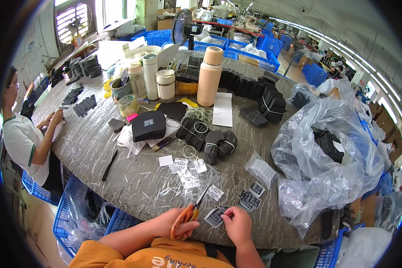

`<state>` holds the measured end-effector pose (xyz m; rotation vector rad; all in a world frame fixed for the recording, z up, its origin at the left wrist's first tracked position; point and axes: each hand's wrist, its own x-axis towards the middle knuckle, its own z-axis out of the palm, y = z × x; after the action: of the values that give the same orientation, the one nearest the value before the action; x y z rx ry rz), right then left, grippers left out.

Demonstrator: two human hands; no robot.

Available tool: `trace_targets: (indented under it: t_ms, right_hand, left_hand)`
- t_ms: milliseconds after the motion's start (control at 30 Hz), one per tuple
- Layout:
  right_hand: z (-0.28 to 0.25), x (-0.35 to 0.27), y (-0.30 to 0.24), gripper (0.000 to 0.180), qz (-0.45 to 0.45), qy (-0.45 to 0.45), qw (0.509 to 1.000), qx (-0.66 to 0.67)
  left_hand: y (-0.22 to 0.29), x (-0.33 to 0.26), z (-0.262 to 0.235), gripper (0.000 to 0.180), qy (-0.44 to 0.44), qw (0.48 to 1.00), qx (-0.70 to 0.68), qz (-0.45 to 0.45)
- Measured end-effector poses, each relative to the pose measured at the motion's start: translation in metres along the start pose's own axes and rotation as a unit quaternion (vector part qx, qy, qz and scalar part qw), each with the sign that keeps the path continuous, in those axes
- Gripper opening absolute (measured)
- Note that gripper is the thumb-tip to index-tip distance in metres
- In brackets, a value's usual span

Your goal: Cut and sort small rectangular labels from a sheet using scissors.

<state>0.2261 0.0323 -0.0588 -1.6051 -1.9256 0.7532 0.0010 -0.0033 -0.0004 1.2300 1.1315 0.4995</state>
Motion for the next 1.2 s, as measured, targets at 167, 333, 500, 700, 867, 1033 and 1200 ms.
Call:
trace_targets:
  t_ms: [167, 333, 500, 700, 867, 1033, 1200]
  right_hand:
    - [-0.005, 0.004, 0.01, 0.014, 0.078, -0.022, 0.983, 0.163]
    - [-0.02, 0.015, 0.003, 0.013, 0.1, 0.015, 0.937, 0.333]
    - [-0.031, 0.022, -0.002, 0.011, 0.129, -0.013, 0.882, 0.453]
    - [-0.031, 0.024, -0.005, 0.012, 0.116, -0.02, 0.898, 0.424]
    - [-0.03, 0.025, -0.004, 0.012, 0.112, -0.02, 0.896, 0.429]
    - [-0.03, 0.026, -0.001, 0.012, 0.111, -0.02, 0.896, 0.43]
    - [-0.031, 0.026, -0.004, 0.013, 0.108, -0.01, 0.898, 0.426]
  left_hand:
    - [0.001, -0.001, 0.001, 0.027, -0.016, 1.0, 0.019, 0.0]
    - [-0.009, 0.001, -0.004, 0.036, -0.128, 0.982, 0.133, 0.036]
    - [-0.009, 0.002, 0.0, 0.04, -0.152, 0.979, 0.131, 0.041]
    - [-0.009, 0.002, 0.0, 0.043, -0.166, 0.979, 0.118, 0.018]
    - [-0.005, 0.001, -0.001, 0.044, -0.17, 0.976, 0.133, 0.022]
    - [-0.001, 0.0, 0.0, 0.046, -0.164, 0.977, 0.137, 0.014]
    - [-0.008, 0.002, 0.0, 0.047, -0.177, 0.974, 0.138, 0.029]
